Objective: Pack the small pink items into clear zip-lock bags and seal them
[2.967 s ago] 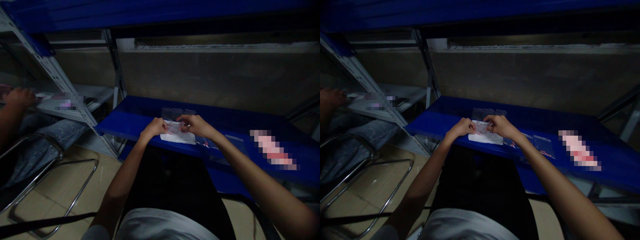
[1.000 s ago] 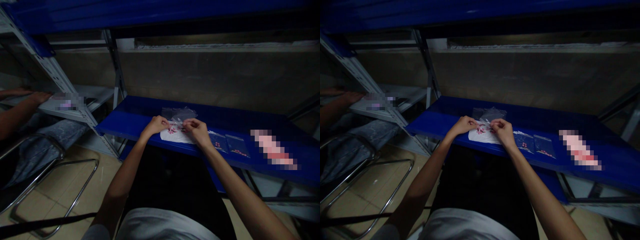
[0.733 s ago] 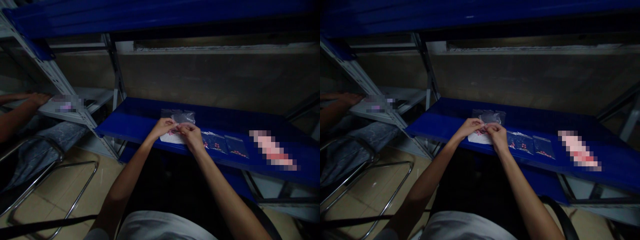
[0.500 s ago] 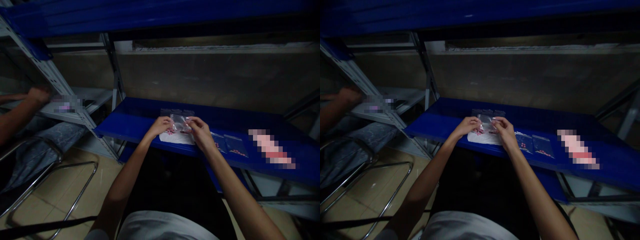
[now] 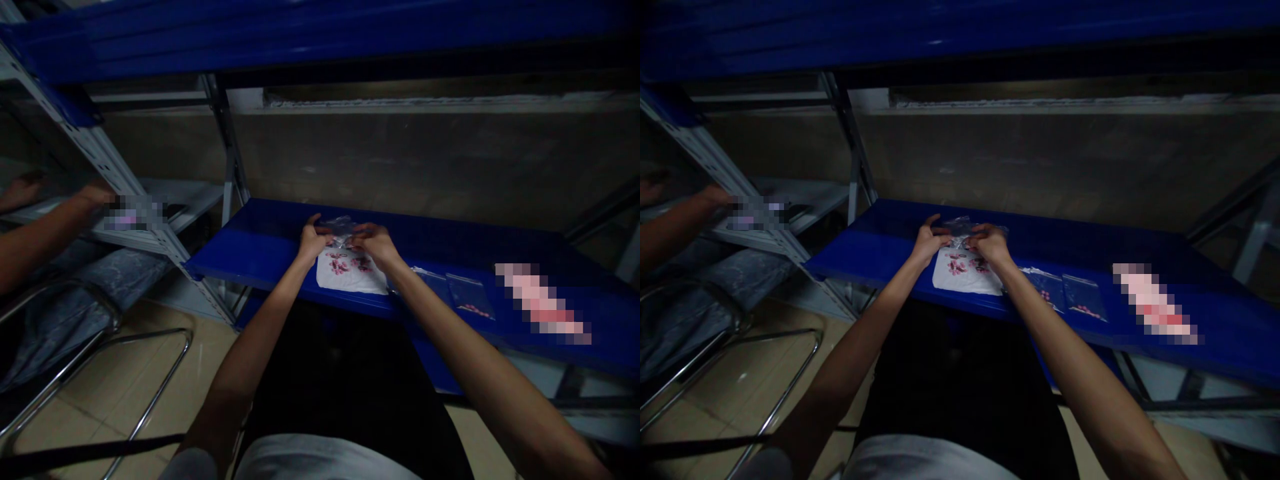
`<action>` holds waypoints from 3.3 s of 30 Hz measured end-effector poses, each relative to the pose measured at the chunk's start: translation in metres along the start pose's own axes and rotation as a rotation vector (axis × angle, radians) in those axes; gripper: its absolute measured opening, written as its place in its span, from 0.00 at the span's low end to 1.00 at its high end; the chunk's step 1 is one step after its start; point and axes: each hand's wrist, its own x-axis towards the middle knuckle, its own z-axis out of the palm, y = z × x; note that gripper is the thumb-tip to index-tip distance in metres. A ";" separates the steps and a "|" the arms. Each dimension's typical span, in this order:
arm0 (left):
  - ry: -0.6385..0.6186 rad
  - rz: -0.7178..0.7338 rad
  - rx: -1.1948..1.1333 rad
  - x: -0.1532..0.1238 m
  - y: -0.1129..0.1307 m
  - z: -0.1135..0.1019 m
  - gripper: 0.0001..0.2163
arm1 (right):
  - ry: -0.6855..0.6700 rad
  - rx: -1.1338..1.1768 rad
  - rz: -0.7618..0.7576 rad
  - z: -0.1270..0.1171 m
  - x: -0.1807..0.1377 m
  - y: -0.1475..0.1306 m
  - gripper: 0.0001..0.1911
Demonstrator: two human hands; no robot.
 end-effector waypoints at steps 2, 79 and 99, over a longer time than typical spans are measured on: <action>0.076 0.031 0.175 0.022 -0.004 -0.001 0.35 | 0.070 -0.162 -0.033 0.013 0.013 0.001 0.25; -0.599 -0.025 0.054 -0.081 0.059 0.022 0.06 | 0.158 -0.666 -0.544 -0.071 -0.120 -0.053 0.16; -0.697 0.060 0.022 -0.093 0.054 0.025 0.13 | -0.296 -0.107 -0.165 -0.065 -0.127 -0.051 0.22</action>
